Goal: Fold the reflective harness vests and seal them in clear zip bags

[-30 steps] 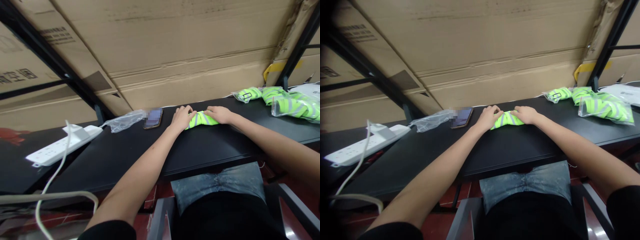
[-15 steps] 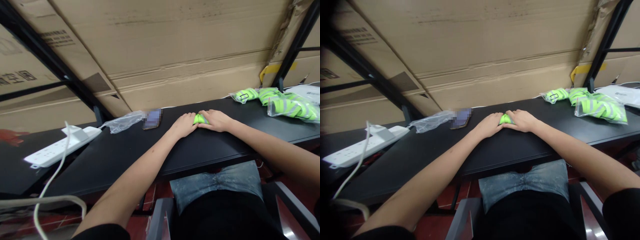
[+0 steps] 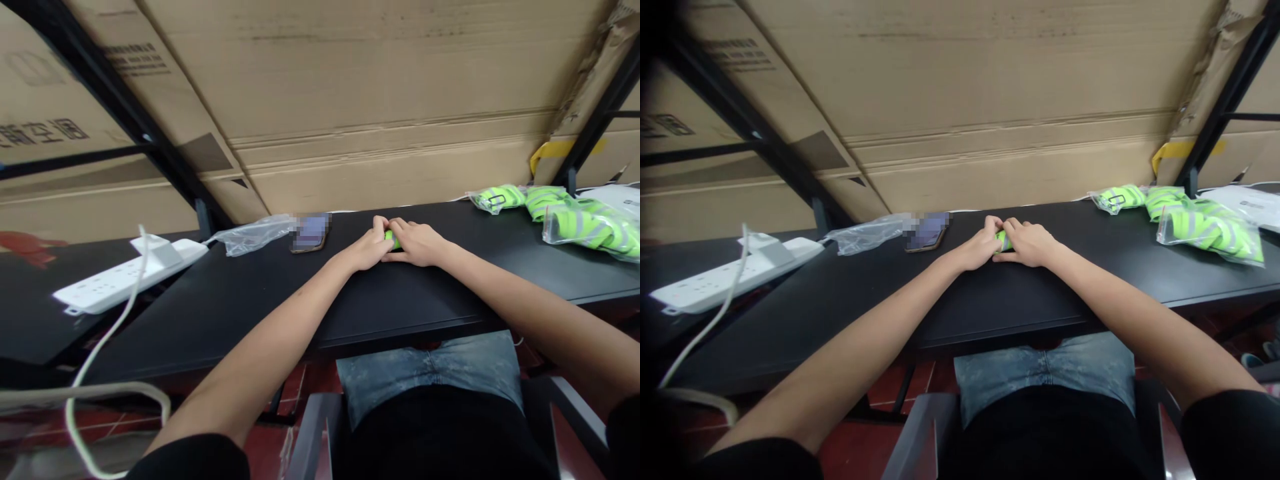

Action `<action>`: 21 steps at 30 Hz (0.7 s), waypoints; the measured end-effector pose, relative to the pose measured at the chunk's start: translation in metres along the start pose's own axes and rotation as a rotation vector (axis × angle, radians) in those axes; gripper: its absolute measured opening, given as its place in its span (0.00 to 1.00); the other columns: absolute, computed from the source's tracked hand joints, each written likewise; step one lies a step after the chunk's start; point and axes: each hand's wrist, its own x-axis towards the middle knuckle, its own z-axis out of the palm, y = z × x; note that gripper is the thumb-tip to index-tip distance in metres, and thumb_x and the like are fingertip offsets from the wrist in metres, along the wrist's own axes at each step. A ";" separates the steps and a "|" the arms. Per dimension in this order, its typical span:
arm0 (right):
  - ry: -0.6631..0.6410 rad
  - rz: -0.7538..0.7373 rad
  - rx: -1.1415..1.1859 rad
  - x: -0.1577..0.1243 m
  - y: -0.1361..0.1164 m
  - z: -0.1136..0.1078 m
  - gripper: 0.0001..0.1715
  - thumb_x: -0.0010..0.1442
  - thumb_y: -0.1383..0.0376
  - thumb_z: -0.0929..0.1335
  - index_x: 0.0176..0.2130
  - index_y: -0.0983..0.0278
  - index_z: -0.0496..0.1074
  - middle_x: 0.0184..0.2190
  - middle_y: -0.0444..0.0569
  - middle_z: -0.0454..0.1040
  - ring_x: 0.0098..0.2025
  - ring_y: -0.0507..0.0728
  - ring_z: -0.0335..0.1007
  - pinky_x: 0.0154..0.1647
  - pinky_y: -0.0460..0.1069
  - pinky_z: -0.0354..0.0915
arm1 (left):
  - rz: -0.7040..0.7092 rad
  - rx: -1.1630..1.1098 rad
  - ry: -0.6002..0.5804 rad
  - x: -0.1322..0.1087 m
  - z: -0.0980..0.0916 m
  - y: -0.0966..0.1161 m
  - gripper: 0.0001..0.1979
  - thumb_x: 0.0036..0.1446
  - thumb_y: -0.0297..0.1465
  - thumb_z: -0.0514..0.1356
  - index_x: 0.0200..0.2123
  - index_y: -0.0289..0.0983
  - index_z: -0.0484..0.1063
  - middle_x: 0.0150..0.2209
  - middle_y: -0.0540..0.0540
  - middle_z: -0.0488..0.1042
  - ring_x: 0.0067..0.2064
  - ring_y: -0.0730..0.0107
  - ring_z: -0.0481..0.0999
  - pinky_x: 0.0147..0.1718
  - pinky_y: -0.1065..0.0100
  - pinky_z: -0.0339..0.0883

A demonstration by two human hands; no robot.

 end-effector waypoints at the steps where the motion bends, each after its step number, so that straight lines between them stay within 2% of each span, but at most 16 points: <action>1: 0.001 -0.005 -0.012 0.000 0.000 0.000 0.45 0.65 0.37 0.55 0.62 0.70 0.59 0.54 0.63 0.69 0.44 0.66 0.73 0.36 0.53 0.63 | -0.006 -0.016 0.025 0.000 0.002 -0.001 0.19 0.54 0.33 0.51 0.48 0.37 0.50 0.49 0.35 0.68 0.51 0.52 0.72 0.50 0.51 0.66; 4: -0.015 -0.019 -0.084 0.001 0.002 0.000 0.41 0.67 0.39 0.54 0.66 0.63 0.56 0.53 0.61 0.70 0.43 0.66 0.74 0.34 0.52 0.61 | -0.031 -0.055 0.123 0.003 0.008 -0.007 0.24 0.53 0.32 0.51 0.52 0.36 0.48 0.59 0.29 0.60 0.62 0.50 0.64 0.59 0.49 0.60; 6: -0.036 -0.044 -0.131 0.003 0.003 -0.001 0.37 0.68 0.41 0.54 0.64 0.60 0.61 0.50 0.60 0.71 0.42 0.66 0.74 0.33 0.51 0.60 | -0.068 -0.096 0.190 0.007 0.011 -0.010 0.26 0.54 0.30 0.51 0.55 0.35 0.46 0.65 0.27 0.53 0.69 0.51 0.55 0.63 0.50 0.55; 9: -0.065 -0.107 -0.187 0.011 0.005 -0.003 0.33 0.70 0.45 0.55 0.58 0.63 0.67 0.48 0.60 0.72 0.40 0.65 0.74 0.33 0.51 0.60 | -0.135 -0.154 0.269 0.013 0.014 -0.010 0.29 0.55 0.28 0.49 0.59 0.35 0.43 0.69 0.27 0.47 0.72 0.55 0.48 0.65 0.51 0.53; 15: -0.055 -0.167 -0.250 0.020 0.005 0.003 0.26 0.71 0.53 0.58 0.52 0.69 0.70 0.46 0.61 0.73 0.37 0.64 0.75 0.32 0.51 0.58 | -0.190 -0.191 0.320 0.012 0.009 -0.004 0.27 0.59 0.27 0.50 0.61 0.37 0.47 0.67 0.29 0.56 0.68 0.61 0.59 0.63 0.51 0.59; 21: -0.029 -0.172 -0.255 0.019 0.006 0.005 0.25 0.71 0.55 0.57 0.55 0.69 0.68 0.47 0.61 0.74 0.36 0.64 0.75 0.31 0.52 0.57 | -0.139 -0.150 0.316 0.008 0.011 0.001 0.19 0.65 0.33 0.49 0.58 0.35 0.57 0.62 0.32 0.66 0.63 0.63 0.67 0.61 0.59 0.62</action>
